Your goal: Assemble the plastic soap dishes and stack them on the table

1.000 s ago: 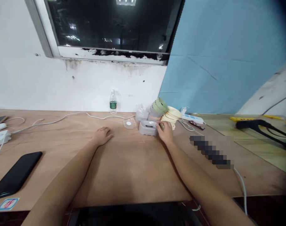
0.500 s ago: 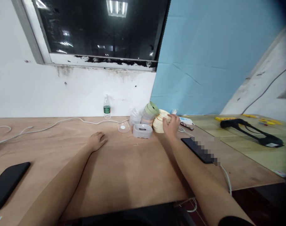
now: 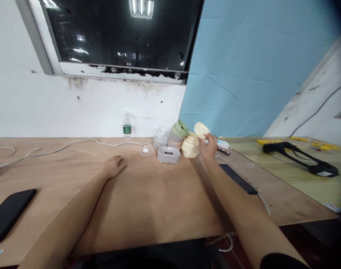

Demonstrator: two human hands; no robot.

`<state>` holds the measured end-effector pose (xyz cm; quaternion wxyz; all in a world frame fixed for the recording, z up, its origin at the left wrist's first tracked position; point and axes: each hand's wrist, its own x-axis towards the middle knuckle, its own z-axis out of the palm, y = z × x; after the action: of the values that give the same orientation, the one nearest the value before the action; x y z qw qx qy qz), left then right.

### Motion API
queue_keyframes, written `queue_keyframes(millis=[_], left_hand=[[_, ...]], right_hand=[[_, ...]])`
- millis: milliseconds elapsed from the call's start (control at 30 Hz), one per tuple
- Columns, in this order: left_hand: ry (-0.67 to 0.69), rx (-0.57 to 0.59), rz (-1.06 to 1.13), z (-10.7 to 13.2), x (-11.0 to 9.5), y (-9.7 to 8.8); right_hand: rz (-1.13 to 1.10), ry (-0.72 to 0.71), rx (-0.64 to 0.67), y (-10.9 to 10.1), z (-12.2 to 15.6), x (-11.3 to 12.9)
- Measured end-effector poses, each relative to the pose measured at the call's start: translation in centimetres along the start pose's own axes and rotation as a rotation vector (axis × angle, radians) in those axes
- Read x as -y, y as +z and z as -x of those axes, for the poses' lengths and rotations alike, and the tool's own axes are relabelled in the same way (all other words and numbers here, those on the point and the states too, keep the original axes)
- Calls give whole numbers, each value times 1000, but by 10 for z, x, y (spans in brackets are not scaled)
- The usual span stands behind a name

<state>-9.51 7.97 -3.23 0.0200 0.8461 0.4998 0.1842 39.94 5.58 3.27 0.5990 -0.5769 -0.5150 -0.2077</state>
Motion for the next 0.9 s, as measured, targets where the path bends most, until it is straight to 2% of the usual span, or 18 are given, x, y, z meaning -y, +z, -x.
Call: queue_keyframes(millis=[67,133,200,300,367,400,467,533,600,667,767,833,900], left_hand=[[-14,-16,27,0,-2,-2],[-45,-56,83,1,-4,-3],[-80,-116,159,1,-7,-4],[-115,-185,256,4,-12,-4],[-111,-214,292,7,-17,-4],[-96,-215,297,9,-20,-4],[-34,-179,277,11,-26,-3],[78,-108,241,12,-33,-3],[207,-51,219,13,-41,-3],[304,-7,210,14,-50,-5],[363,75,169,17,-65,-9],[385,100,121,19,-72,-11],[399,85,68,21,-78,-11]], right_hand=[[-45,-63,-36,-3,9,26],[-129,-172,45,-3,29,56],[-244,-297,242,0,58,87],[-402,-426,710,5,103,126],[-446,-485,951,7,123,144],[-452,-524,1033,8,129,149],[-422,-603,1106,8,131,153],[-347,-637,1079,7,127,148],[-265,-605,960,7,119,139],[-197,-504,784,9,112,125],[-89,-317,572,13,103,99],[-18,-211,538,17,100,80],[0,-117,578,20,99,63]])
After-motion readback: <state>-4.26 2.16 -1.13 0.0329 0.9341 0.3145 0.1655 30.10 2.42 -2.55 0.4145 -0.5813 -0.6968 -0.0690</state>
